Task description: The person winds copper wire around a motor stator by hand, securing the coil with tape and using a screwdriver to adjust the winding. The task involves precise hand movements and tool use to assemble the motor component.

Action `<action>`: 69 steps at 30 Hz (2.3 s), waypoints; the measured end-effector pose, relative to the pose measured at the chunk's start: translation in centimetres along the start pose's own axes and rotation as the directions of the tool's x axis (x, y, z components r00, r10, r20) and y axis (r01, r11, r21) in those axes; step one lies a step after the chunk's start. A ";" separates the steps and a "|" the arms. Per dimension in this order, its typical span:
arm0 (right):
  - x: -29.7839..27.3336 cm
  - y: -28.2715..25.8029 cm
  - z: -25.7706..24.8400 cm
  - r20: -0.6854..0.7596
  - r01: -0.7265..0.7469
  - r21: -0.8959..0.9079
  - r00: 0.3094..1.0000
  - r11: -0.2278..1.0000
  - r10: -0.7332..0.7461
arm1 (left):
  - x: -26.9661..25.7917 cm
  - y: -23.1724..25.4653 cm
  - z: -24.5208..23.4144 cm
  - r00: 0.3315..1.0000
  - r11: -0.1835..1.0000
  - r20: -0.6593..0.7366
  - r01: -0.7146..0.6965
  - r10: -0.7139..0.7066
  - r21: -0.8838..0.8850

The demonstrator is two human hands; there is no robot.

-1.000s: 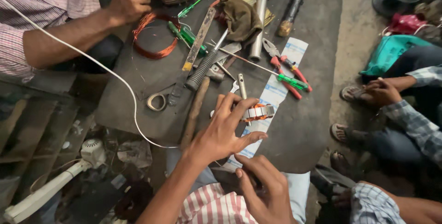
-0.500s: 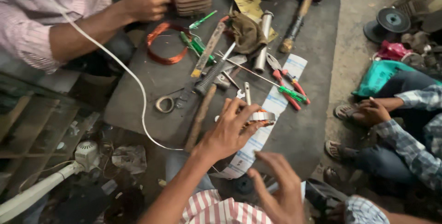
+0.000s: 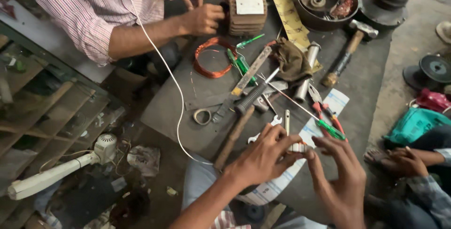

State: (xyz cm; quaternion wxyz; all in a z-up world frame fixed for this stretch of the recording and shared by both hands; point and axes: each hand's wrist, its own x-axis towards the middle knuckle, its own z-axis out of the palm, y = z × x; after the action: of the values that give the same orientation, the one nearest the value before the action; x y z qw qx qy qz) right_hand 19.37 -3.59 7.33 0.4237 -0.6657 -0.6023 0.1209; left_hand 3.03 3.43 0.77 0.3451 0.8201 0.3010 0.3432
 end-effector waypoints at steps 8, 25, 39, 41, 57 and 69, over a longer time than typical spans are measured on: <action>15.8 0.5 10.2 0.456 0.349 0.139 0.808 0.927 -0.373 | -0.5 -0.4 0.2 0.997 0.999 -0.066 -0.050 0.049 -0.013; 19.1 2.3 8.9 0.536 0.009 0.046 0.844 0.999 -0.032 | -0.1 -1.1 -0.4 0.999 0.996 0.028 0.017 -0.015 -0.091; -7.7 5.2 0.3 -0.066 -0.148 0.723 0.958 0.675 0.280 | 2.2 -1.5 -1.1 1.000 0.967 0.028 -0.003 -0.005 0.256; -8.6 5.1 1.3 -0.090 -0.165 0.702 0.944 0.693 0.316 | 2.6 -1.7 -1.0 0.998 0.968 0.042 0.024 -0.036 0.250; -6.4 3.1 2.4 -0.260 -0.082 0.373 0.947 0.924 0.189 | 2.4 -3.6 -0.6 0.962 0.959 0.052 0.262 -0.269 0.111; -4.9 2.4 3.6 -0.308 -0.034 0.311 0.942 0.950 0.134 | 2.4 -3.5 -0.4 0.977 0.972 0.041 0.201 -0.208 0.125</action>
State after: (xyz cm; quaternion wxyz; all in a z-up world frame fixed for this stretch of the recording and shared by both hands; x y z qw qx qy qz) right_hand 17.43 -6.31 1.65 0.6080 -0.6294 -0.4692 0.1180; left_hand 3.17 7.35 -0.86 0.3369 0.8129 0.3945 0.2649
